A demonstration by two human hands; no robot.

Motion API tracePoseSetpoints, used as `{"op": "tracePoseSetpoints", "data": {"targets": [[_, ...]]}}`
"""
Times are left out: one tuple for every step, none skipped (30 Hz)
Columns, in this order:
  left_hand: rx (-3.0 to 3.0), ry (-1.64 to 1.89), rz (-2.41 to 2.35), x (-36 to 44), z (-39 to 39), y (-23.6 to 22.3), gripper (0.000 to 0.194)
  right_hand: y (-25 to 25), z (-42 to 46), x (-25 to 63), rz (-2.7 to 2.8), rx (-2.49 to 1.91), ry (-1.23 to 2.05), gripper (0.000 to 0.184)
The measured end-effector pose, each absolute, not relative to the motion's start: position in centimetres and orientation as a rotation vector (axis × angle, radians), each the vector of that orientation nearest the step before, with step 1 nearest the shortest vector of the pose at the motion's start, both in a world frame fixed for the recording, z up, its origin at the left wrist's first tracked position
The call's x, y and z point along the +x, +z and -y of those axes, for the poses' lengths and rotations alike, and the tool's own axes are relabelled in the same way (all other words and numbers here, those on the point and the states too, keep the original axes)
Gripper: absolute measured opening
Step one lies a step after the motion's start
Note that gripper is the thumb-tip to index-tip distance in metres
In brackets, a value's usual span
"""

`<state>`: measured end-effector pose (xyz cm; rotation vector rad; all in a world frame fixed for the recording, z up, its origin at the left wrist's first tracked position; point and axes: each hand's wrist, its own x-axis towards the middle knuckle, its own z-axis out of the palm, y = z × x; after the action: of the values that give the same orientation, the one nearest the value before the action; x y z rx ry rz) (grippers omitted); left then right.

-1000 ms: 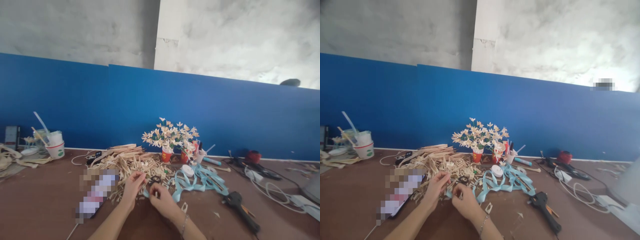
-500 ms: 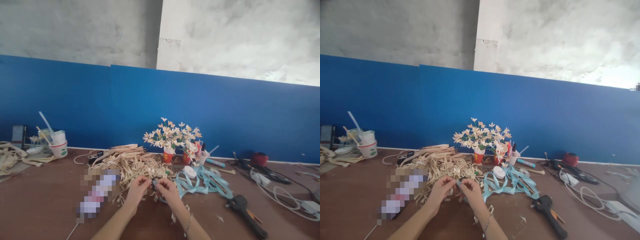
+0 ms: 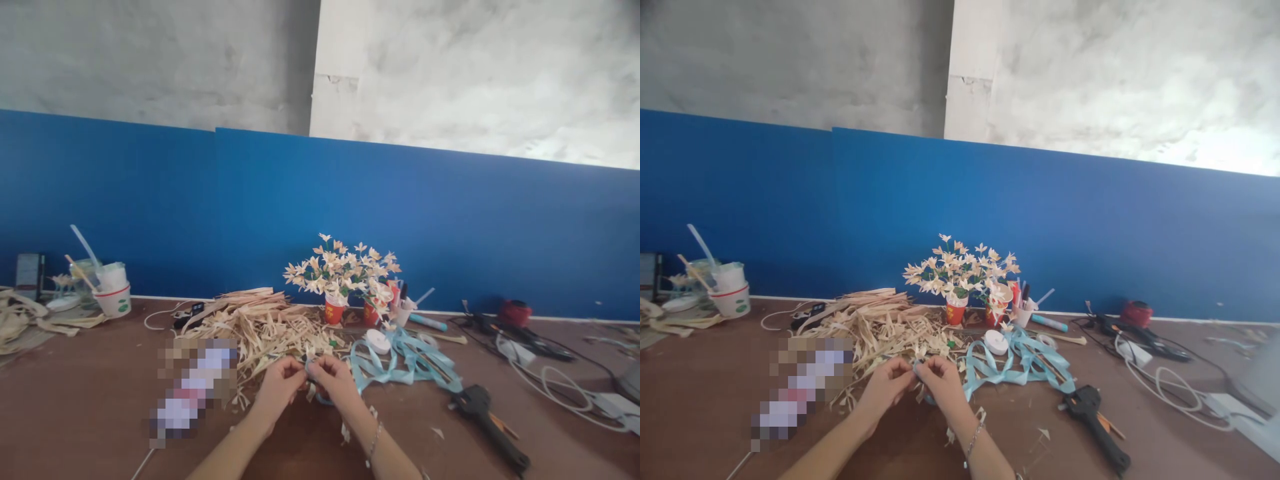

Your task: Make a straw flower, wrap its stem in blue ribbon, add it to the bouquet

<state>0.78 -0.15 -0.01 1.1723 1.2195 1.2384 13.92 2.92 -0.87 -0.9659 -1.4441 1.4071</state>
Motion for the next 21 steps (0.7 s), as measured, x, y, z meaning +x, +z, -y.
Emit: {"op": "tracePoseSetpoints", "data": {"targets": [[1.177,1.237,-1.22,0.78,0.14,-0.06,0.026,-0.98,-3.01,13.93,1.449,-0.966,1.401,0.04],[1.182,1.234,-1.224,0.79,0.14,-0.08,0.026,-1.08,-3.07,13.95,1.454,-0.963,1.392,0.039],[1.186,1.233,-1.227,0.81,0.16,-0.08,0.026,-1.15,-3.12,13.97,1.458,-0.961,1.381,0.039],[1.189,1.229,-1.23,0.83,0.17,-0.07,0.026,-1.21,-3.14,13.99,1.462,-0.96,1.37,0.038],[1.194,1.225,-1.23,0.85,0.18,-0.07,0.026,-1.26,-3.17,14.0,1.466,-0.961,1.36,0.038],[1.199,1.223,-1.227,0.87,0.18,-0.09,0.025,-1.32,-3.21,14.02,1.472,-0.962,1.352,0.038],[1.205,1.221,-1.223,0.88,0.18,-0.11,0.025,-1.38,-3.25,14.03,1.477,-0.964,1.349,0.039],[1.213,1.218,-1.22,0.89,0.17,-0.15,0.024,-1.44,-3.31,14.03,1.482,-0.965,1.351,0.04],[1.22,1.216,-1.22,0.89,0.16,-0.19,0.023,-1.5,-3.37,14.03,1.487,-0.966,1.354,0.041],[1.227,1.214,-1.221,0.88,0.15,-0.22,0.023,-1.55,-3.42,14.02,1.489,-0.968,1.36,0.041],[1.232,1.211,-1.223,0.87,0.16,-0.24,0.023,-1.57,-3.46,14.01,1.489,-0.97,1.367,0.042],[1.236,1.207,-1.227,0.86,0.18,-0.23,0.023,-1.57,-3.47,14.0,1.488,-0.972,1.374,0.043],[1.243,1.205,-1.234,0.85,0.2,-0.19,0.023,-1.54,-3.47,13.99,1.487,-0.973,1.38,0.043],[1.252,1.204,-1.239,0.85,0.24,-0.14,0.022,-1.49,-3.45,13.98,1.486,-0.973,1.382,0.044],[1.264,1.201,-1.244,0.84,0.28,-0.07,0.022,-1.42,-3.41,13.98,1.485,-0.973,1.382,0.044],[1.278,1.198,-1.246,0.84,0.33,0.0,0.022,-1.34,-3.36,13.98,1.482,-0.975,1.381,0.044],[1.292,1.196,-1.248,0.84,0.38,0.07,0.022,-1.26,-3.3,13.98,1.478,-0.979,1.381,0.043],[1.303,1.194,-1.247,0.85,0.43,0.13,0.022,-1.18,-3.24,13.98,1.472,-0.985,1.382,0.043],[1.308,1.192,-1.246,0.87,0.46,0.19,0.023,-1.11,-3.19,13.97,1.466,-0.993,1.386,0.042],[1.303,1.193,-1.244,0.89,0.5,0.23,0.023,-1.04,-3.13,13.97,1.464,-1.0,1.385,0.041],[1.289,1.196,-1.243,0.91,0.51,0.26,0.023,-0.98,-3.07,13.96,1.468,-1.001,1.37,0.039]]}}
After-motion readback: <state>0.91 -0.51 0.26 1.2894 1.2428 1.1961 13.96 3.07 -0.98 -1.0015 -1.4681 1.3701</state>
